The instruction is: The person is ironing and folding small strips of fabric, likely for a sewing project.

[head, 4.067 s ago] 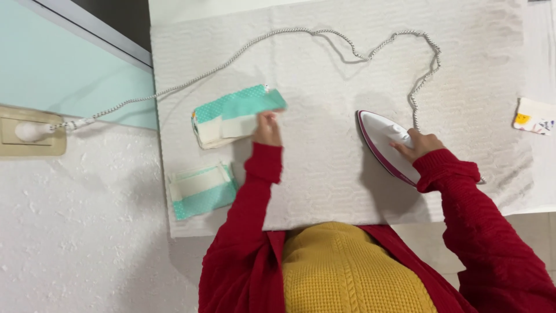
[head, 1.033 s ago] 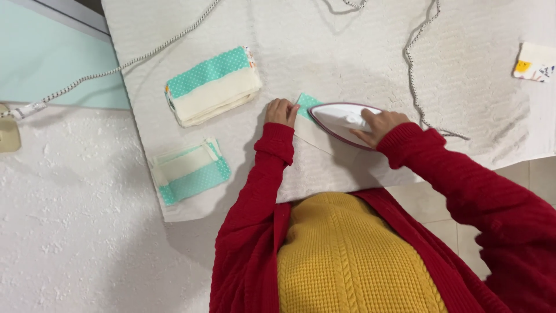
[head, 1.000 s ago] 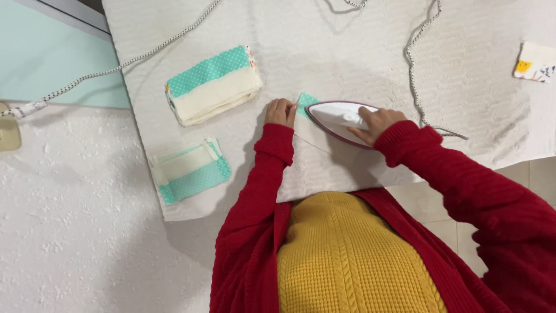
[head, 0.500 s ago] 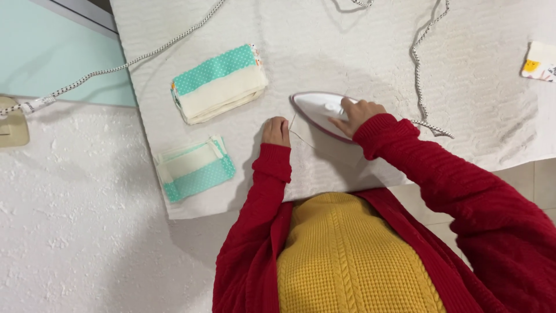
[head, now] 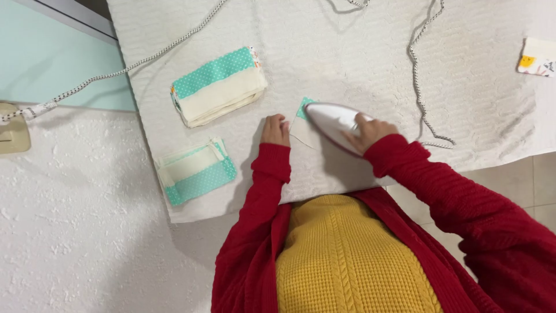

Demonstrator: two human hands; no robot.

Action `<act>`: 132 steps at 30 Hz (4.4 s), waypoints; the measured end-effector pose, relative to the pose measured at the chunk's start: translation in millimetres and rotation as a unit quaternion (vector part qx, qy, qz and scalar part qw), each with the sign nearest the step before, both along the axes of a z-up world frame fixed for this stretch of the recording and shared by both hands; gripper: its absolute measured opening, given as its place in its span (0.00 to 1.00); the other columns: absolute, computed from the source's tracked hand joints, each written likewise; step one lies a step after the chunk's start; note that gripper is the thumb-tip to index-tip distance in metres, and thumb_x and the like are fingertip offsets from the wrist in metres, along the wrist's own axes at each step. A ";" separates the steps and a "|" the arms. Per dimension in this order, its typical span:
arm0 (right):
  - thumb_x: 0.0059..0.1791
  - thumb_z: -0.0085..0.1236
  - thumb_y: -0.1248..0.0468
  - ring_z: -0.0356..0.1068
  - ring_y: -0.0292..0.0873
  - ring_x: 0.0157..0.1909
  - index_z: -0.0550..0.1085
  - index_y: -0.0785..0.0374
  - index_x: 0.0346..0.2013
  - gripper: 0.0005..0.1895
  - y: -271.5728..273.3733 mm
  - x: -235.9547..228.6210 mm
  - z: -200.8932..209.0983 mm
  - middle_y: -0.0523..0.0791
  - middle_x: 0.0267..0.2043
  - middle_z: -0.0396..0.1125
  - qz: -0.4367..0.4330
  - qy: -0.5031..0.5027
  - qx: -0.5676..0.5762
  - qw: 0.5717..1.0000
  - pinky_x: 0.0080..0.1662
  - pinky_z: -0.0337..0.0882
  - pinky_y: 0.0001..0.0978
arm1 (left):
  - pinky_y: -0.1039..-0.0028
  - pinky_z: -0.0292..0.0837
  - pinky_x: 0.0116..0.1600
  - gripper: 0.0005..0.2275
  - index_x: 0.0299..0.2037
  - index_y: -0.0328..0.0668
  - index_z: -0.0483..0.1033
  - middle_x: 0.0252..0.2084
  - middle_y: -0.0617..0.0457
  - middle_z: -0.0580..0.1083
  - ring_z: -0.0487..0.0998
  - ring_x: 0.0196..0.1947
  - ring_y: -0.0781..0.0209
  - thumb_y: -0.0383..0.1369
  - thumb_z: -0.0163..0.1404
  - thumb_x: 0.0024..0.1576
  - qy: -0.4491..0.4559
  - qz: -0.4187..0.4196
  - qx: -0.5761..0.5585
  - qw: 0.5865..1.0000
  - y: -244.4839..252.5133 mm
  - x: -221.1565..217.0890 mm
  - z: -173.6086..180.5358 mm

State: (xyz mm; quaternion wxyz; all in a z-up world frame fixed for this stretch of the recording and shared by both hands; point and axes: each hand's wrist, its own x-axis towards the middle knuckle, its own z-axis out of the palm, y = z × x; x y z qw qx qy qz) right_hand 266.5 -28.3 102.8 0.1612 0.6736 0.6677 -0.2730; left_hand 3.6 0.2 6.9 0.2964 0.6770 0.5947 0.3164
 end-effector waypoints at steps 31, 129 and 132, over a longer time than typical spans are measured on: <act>0.42 0.74 0.53 0.68 0.47 0.60 0.67 0.64 0.62 0.40 7.0 86.0 -5.2 0.51 0.62 0.67 -0.182 0.267 0.297 0.899 0.64 0.70 0.42 | 0.77 0.74 0.47 0.17 0.62 0.37 0.66 0.45 0.53 0.78 0.78 0.42 0.68 0.35 0.48 0.66 -0.398 -0.180 -0.327 0.838 70.4 53.0 54.3; 0.55 0.50 0.49 0.75 0.52 0.23 0.65 0.72 0.48 0.25 3.4 -37.3 -41.4 0.61 0.32 0.72 -0.176 0.089 0.037 0.980 0.19 0.76 0.40 | 0.62 0.70 0.47 0.13 0.42 0.39 0.63 0.28 0.51 0.68 0.71 0.28 0.56 0.29 0.58 0.58 0.036 0.059 -0.044 0.997 -14.4 31.9 -16.4; 0.55 0.49 0.50 0.75 0.53 0.23 0.61 0.69 0.56 0.26 11.9 -14.0 -19.7 0.60 0.31 0.72 -0.269 0.077 -0.025 0.960 0.19 0.77 0.42 | 0.61 0.70 0.50 0.12 0.43 0.39 0.64 0.27 0.52 0.67 0.72 0.28 0.55 0.27 0.58 0.58 0.040 0.053 0.009 0.998 -9.9 30.6 -13.9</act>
